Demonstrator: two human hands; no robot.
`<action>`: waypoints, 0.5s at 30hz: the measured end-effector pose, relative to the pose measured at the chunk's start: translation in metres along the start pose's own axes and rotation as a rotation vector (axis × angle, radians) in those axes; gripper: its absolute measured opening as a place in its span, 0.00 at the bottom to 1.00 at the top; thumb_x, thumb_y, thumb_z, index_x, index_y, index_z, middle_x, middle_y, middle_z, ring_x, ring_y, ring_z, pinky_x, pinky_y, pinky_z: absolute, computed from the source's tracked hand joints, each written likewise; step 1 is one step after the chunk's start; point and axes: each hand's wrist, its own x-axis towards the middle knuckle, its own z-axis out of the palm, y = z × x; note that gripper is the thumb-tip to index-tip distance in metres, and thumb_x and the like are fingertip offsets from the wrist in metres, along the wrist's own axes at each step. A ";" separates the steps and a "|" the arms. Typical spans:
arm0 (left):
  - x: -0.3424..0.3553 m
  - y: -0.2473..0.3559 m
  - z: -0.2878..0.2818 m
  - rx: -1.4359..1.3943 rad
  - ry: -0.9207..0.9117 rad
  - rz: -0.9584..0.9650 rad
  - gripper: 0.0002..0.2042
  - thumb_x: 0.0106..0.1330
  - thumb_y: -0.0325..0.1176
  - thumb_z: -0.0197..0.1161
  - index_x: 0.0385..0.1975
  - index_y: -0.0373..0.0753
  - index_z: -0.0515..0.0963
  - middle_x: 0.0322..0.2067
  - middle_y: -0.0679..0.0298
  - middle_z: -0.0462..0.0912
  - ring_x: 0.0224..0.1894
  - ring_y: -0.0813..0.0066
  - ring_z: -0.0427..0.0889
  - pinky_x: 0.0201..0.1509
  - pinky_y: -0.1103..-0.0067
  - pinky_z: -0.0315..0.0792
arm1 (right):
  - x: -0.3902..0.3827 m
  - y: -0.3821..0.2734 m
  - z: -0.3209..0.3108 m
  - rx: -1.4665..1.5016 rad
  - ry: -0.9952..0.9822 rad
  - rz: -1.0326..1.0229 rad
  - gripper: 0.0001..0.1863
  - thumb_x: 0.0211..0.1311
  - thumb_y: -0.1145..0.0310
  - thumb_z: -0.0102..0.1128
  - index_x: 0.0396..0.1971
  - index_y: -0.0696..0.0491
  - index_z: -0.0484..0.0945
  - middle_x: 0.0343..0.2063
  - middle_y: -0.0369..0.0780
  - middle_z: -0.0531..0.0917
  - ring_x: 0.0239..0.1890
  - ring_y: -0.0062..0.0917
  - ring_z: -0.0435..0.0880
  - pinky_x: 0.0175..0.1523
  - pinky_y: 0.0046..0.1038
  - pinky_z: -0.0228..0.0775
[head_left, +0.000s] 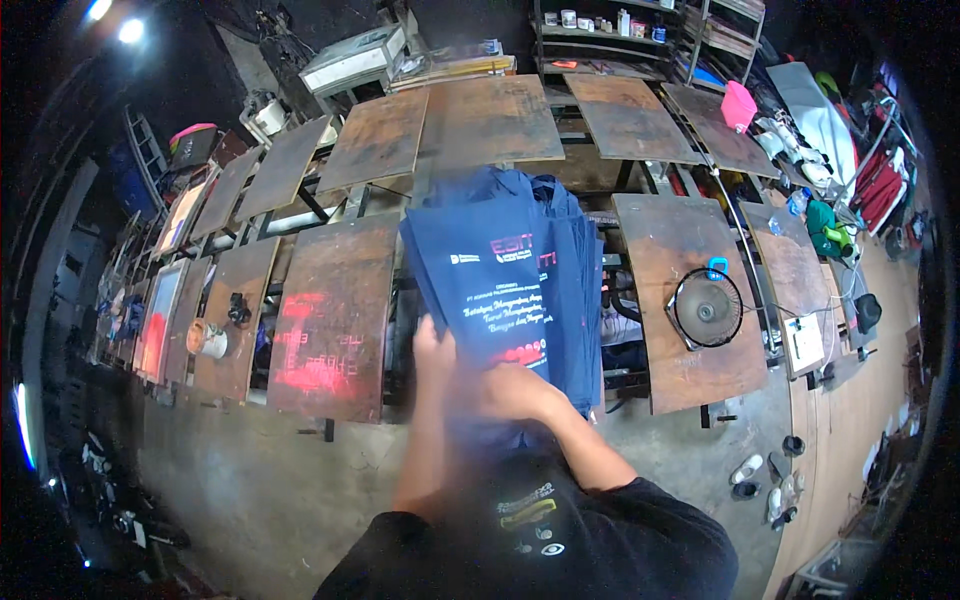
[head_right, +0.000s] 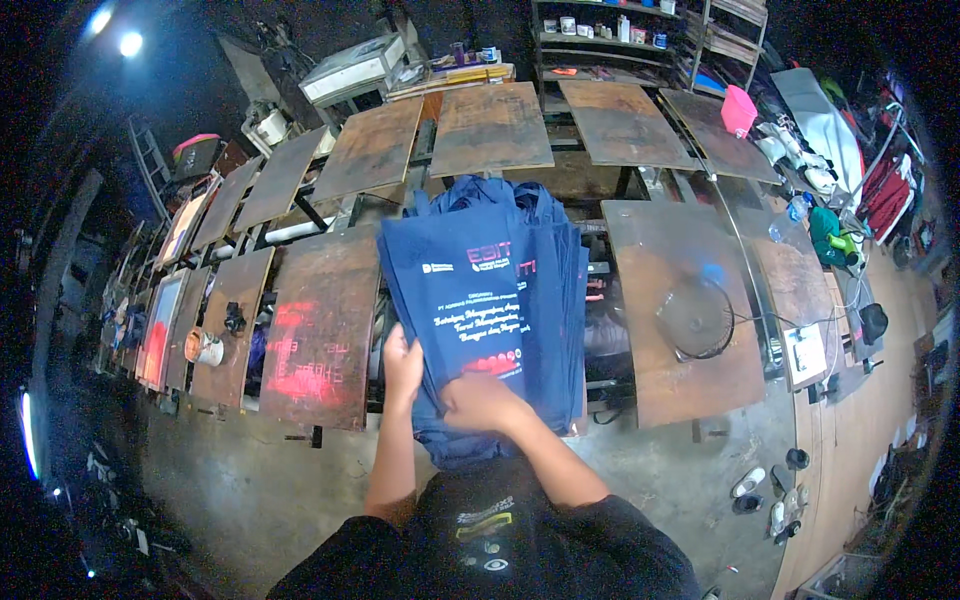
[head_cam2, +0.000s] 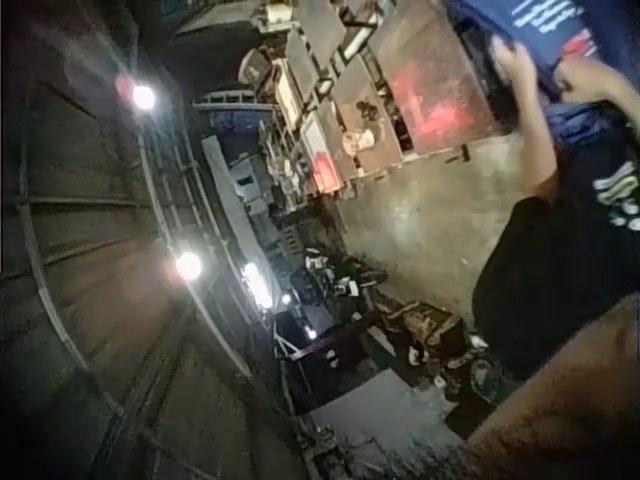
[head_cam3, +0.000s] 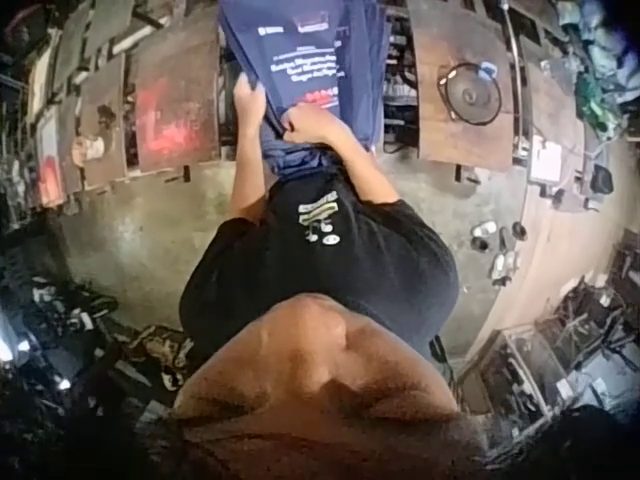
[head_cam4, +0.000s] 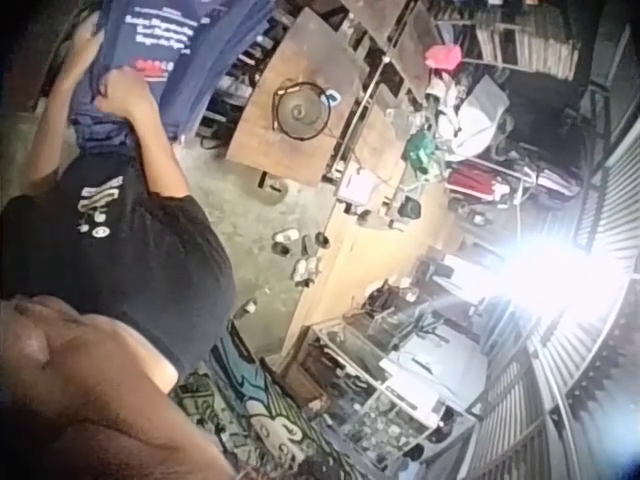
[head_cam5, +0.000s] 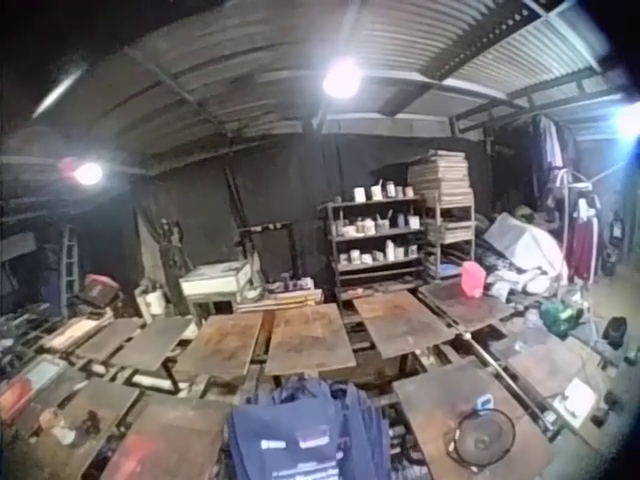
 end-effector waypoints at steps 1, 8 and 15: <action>0.010 -0.007 -0.009 -0.010 0.024 0.076 0.13 0.69 0.24 0.55 0.52 0.29 0.73 0.46 0.59 0.83 0.45 0.75 0.81 0.51 0.79 0.74 | -0.001 -0.007 0.003 -0.006 -0.005 -0.004 0.10 0.49 0.65 0.58 0.23 0.56 0.82 0.26 0.53 0.83 0.33 0.48 0.84 0.41 0.46 0.76; 0.065 0.036 -0.056 -0.565 0.081 0.001 0.11 0.64 0.21 0.59 0.45 0.41 0.73 0.32 0.71 0.80 0.31 0.85 0.78 0.32 0.88 0.72 | 0.003 -0.027 -0.038 -0.254 0.384 0.319 0.11 0.54 0.61 0.59 0.28 0.54 0.81 0.27 0.49 0.83 0.33 0.46 0.84 0.38 0.44 0.76; 0.017 0.046 -0.055 -0.865 -0.008 0.252 0.16 0.65 0.30 0.57 0.53 0.36 0.73 0.44 0.56 0.81 0.47 0.58 0.79 0.48 0.63 0.74 | 0.005 0.004 -0.122 -0.126 1.401 0.086 0.06 0.47 0.83 0.55 0.25 0.60 0.69 0.27 0.44 0.71 0.26 0.33 0.73 0.31 0.33 0.66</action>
